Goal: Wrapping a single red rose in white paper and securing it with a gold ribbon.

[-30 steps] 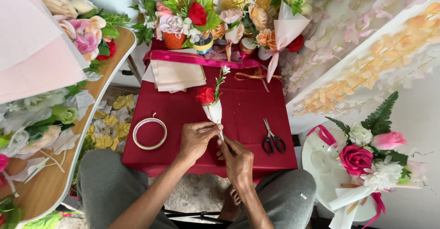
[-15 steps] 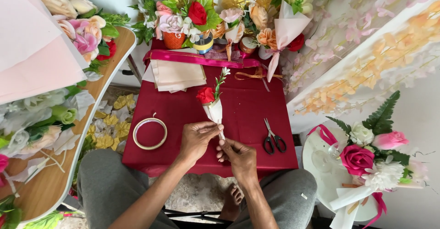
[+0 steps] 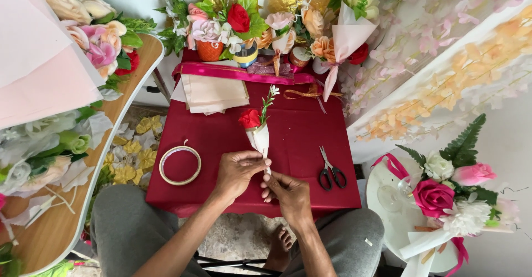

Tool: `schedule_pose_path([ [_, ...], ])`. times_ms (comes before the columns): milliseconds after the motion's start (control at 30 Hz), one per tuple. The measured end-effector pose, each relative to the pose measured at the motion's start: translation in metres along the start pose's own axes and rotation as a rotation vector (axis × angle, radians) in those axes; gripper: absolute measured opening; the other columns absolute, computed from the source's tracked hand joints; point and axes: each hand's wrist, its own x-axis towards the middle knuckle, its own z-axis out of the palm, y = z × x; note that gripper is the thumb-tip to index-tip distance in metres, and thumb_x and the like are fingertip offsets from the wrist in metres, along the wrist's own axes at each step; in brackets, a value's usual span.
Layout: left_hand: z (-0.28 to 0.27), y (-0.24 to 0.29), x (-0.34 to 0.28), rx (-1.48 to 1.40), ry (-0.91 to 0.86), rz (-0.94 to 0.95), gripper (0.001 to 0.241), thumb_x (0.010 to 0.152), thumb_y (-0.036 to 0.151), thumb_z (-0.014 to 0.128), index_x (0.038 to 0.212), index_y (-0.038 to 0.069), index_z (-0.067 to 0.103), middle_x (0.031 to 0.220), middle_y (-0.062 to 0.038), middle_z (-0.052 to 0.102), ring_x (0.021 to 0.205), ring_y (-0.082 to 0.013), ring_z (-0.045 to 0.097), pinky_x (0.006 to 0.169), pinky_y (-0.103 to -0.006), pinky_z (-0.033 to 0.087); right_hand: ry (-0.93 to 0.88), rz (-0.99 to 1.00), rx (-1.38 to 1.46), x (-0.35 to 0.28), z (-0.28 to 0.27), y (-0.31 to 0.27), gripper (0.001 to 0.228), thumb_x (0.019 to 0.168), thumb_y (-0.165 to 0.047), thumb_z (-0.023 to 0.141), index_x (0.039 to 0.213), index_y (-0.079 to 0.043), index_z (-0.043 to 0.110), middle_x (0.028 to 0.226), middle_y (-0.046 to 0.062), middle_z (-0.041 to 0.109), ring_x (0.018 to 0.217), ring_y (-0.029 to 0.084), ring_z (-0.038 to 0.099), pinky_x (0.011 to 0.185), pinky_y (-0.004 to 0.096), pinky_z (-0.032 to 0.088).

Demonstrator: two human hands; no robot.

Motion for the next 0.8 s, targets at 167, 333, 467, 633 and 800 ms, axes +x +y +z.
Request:
schedule_pose_path([
  [167, 0.003, 0.009, 0.000, -0.020, -0.001, -0.001, 0.030, 0.072, 0.007, 0.089, 0.097, -0.007, 0.080, 0.083, -0.018, 0.080, 0.073, -0.0204, 0.076, 0.069, -0.0271, 0.063, -0.011, -0.010, -0.028, 0.007, -0.003, 0.002, 0.024, 0.090, -0.007, 0.074, 0.109, 0.008, 0.080, 0.076, 0.018, 0.077, 0.055, 0.021, 0.068, 0.052, 0.030, 0.060],
  [333, 0.003, 0.019, 0.014, 0.005, 0.024, 0.010, 0.026, 0.075, 0.013, 0.087, 0.095, -0.004, 0.081, 0.087, -0.018, 0.082, 0.081, -0.0229, 0.079, 0.077, -0.0314, 0.066, -0.045, -0.005, -0.025, 0.019, -0.003, -0.013, 0.031, 0.091, -0.008, 0.072, 0.116, 0.010, 0.076, 0.081, 0.020, 0.078, 0.059, 0.022, 0.071, 0.053, 0.029, 0.063],
  [467, -0.004, 0.025, 0.040, 0.059, 0.028, 0.091, 0.025, 0.080, 0.010, 0.086, 0.101, -0.003, 0.080, 0.092, -0.019, 0.081, 0.085, -0.0230, 0.078, 0.080, -0.0344, 0.065, 0.057, -0.072, -0.262, 0.045, -0.013, -0.044, 0.034, 0.091, -0.012, 0.073, 0.119, 0.009, 0.075, 0.083, 0.023, 0.079, 0.057, 0.023, 0.072, 0.049, 0.032, 0.062],
  [633, -0.009, 0.032, 0.045, 0.112, 0.055, 0.119, 0.025, 0.084, 0.014, 0.086, 0.101, -0.003, 0.081, 0.092, -0.020, 0.081, 0.086, -0.0229, 0.076, 0.078, -0.0379, 0.063, 0.222, -0.259, -0.753, 0.141, -0.057, -0.056, 0.030, 0.093, -0.023, 0.077, 0.118, -0.007, 0.078, 0.066, 0.014, 0.074, 0.052, 0.019, 0.066, 0.050, 0.035, 0.058],
  [800, -0.020, 0.033, 0.042, 0.106, 0.049, 0.122, 0.016, 0.082, 0.009, 0.087, 0.094, 0.000, 0.084, 0.082, -0.017, 0.082, 0.075, -0.0156, 0.074, 0.069, -0.0319, 0.064, 0.200, -0.433, -1.134, 0.241, -0.099, -0.038, 0.028, 0.096, -0.021, 0.073, 0.123, -0.015, 0.077, 0.060, 0.007, 0.069, 0.058, 0.020, 0.069, 0.064, 0.039, 0.059],
])
